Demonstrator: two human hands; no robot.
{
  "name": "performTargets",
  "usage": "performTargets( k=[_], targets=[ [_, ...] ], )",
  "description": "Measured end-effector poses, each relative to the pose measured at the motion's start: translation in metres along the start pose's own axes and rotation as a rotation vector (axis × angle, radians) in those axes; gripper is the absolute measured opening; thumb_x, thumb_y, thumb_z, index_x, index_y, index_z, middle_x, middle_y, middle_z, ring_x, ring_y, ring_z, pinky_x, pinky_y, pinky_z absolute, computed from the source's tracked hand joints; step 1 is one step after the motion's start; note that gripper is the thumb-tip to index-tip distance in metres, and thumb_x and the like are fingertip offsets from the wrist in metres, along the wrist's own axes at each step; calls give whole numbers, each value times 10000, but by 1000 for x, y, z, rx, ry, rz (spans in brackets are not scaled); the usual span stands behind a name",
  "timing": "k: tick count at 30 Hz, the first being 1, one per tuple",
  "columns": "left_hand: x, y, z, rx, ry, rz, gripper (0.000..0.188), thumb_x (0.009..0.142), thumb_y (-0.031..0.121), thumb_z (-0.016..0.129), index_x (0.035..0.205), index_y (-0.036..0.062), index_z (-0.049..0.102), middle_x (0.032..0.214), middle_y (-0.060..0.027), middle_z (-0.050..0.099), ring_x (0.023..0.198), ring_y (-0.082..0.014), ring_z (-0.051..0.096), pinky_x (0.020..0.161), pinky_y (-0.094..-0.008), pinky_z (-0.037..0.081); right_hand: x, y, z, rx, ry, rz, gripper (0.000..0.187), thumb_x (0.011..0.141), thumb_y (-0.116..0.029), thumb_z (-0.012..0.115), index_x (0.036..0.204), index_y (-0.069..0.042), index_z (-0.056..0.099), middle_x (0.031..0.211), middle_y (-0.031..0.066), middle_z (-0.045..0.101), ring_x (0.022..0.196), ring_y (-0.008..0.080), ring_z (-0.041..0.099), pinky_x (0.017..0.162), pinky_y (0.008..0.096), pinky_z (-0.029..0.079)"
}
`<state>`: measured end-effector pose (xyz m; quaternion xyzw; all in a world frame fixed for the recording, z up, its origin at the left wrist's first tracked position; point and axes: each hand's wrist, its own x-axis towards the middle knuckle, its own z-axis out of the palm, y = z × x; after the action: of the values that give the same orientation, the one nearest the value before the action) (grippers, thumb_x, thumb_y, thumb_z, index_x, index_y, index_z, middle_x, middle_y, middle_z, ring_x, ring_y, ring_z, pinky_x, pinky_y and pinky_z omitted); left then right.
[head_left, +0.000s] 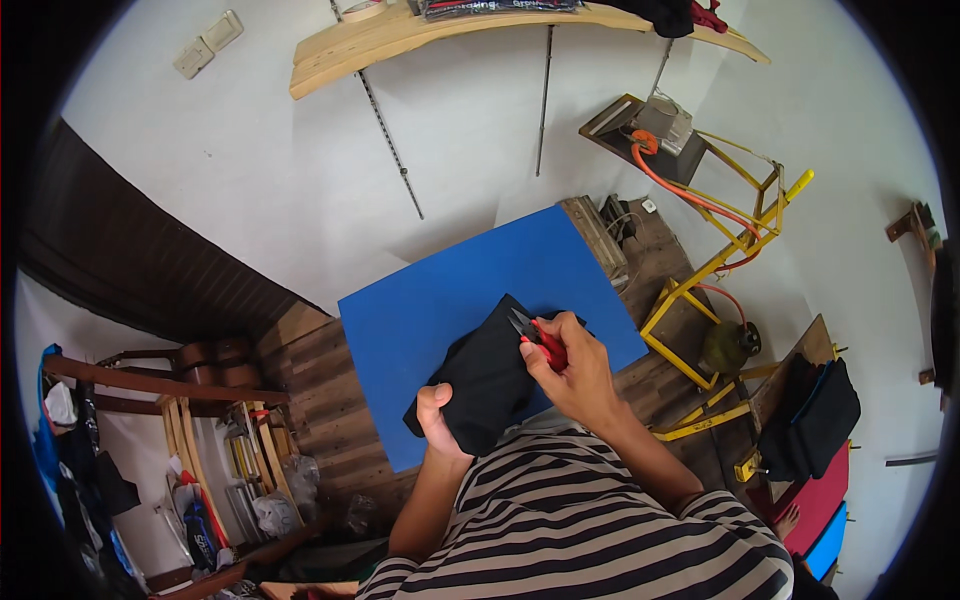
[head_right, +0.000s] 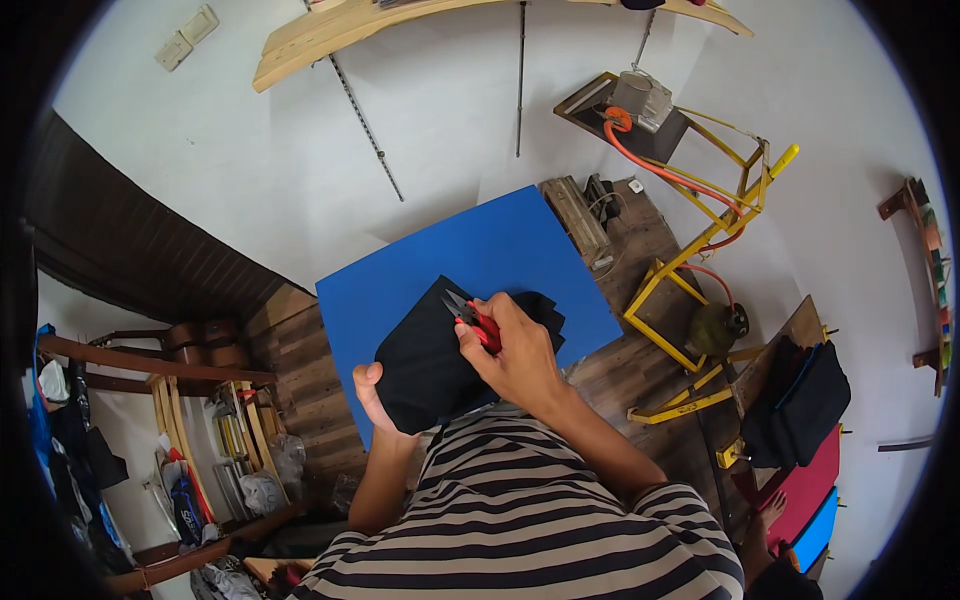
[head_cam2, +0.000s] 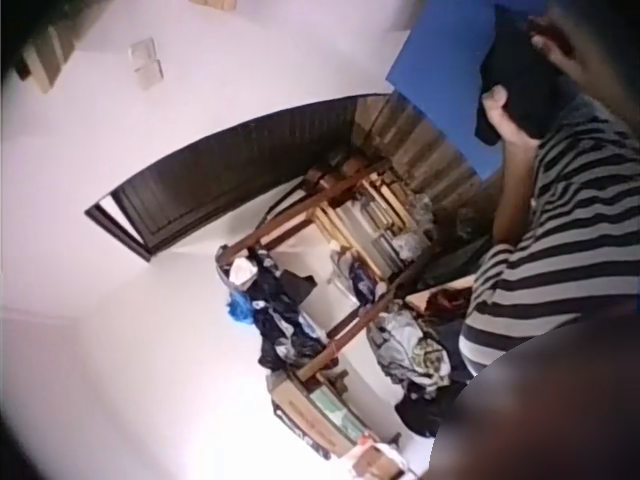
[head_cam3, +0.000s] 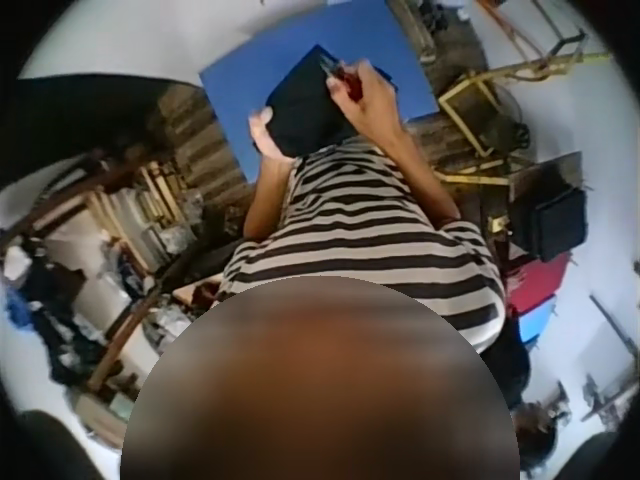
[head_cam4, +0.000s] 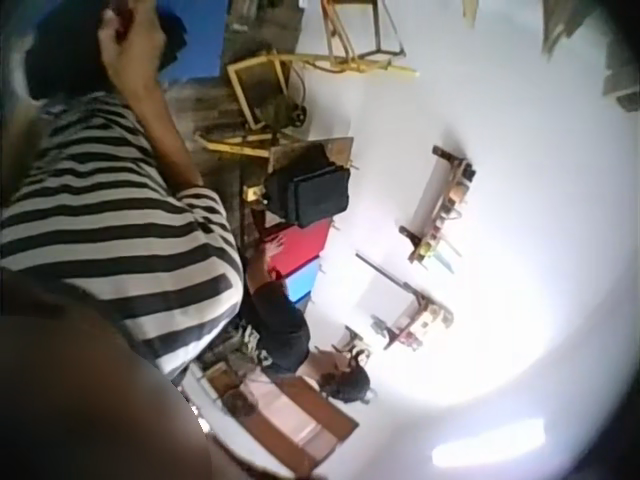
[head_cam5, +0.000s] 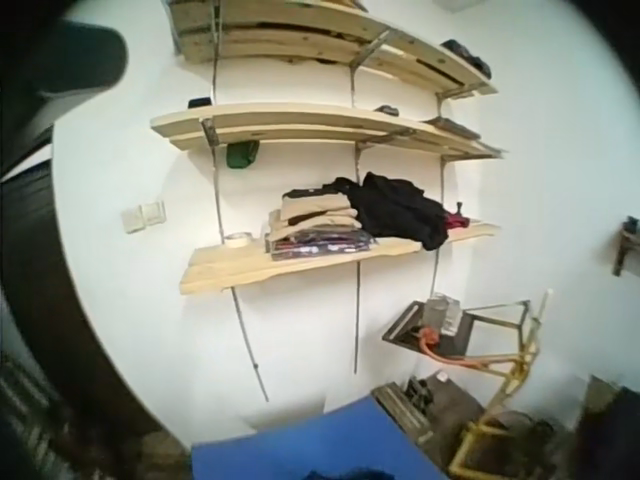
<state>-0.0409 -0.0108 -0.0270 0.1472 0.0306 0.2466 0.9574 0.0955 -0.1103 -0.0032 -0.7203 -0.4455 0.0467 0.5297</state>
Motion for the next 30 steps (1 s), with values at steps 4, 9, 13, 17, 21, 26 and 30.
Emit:
performTargets(
  k=[4,9,13,17,21,26,30],
  targets=[
    [-3,6,-2,36,31,-26,769,722,279,557,1366,-75,331,1370,-240,431,1220,-365,475,1053,-458,366,2,-2,4,13,-18,-11,245,827,-122,683,897,0,481,791,144,591,659,228,572,638,295,477],
    [-3,11,-9,44,32,-72,783,710,288,557,1366,-76,333,1371,-234,433,1217,-355,479,1050,-444,369,3,-6,10,10,-11,-57,251,803,-110,701,878,-3,487,765,136,581,637,222,567,606,282,474],
    [-4,11,-15,51,73,-67,777,703,292,557,1357,-75,351,1346,-226,460,1197,-337,495,1042,-425,376,3,-9,17,2,17,-102,250,771,-86,717,841,-4,492,728,126,568,602,210,554,581,272,468],
    [-1,16,-14,56,61,-81,771,697,288,561,1350,-73,364,1324,-219,483,1177,-326,510,1035,-414,382,5,-9,21,-53,-8,-111,256,743,-95,732,810,6,506,790,159,625,637,285,647,543,312,514],
    [5,20,-9,78,-41,-73,745,761,301,555,1349,-105,343,1246,-180,553,1089,-237,567,935,-311,442,7,-9,25,-24,18,-125,274,720,-110,747,818,-1,515,786,146,625,619,276,641,536,308,513],
    [8,23,-9,55,-35,-74,753,767,315,511,1358,-113,323,1265,-203,526,1099,-251,557,957,-320,431,4,-12,27,17,10,-141,269,688,-114,755,803,1,540,774,126,617,584,249,625,526,297,508],
    [9,26,-12,31,-54,-81,748,776,320,498,1358,-113,321,1284,-212,509,1114,-262,550,969,-331,426,5,-15,29,-1,-33,-189,266,673,-104,740,850,3,573,754,110,602,560,225,609,515,286,501]
  ],
)
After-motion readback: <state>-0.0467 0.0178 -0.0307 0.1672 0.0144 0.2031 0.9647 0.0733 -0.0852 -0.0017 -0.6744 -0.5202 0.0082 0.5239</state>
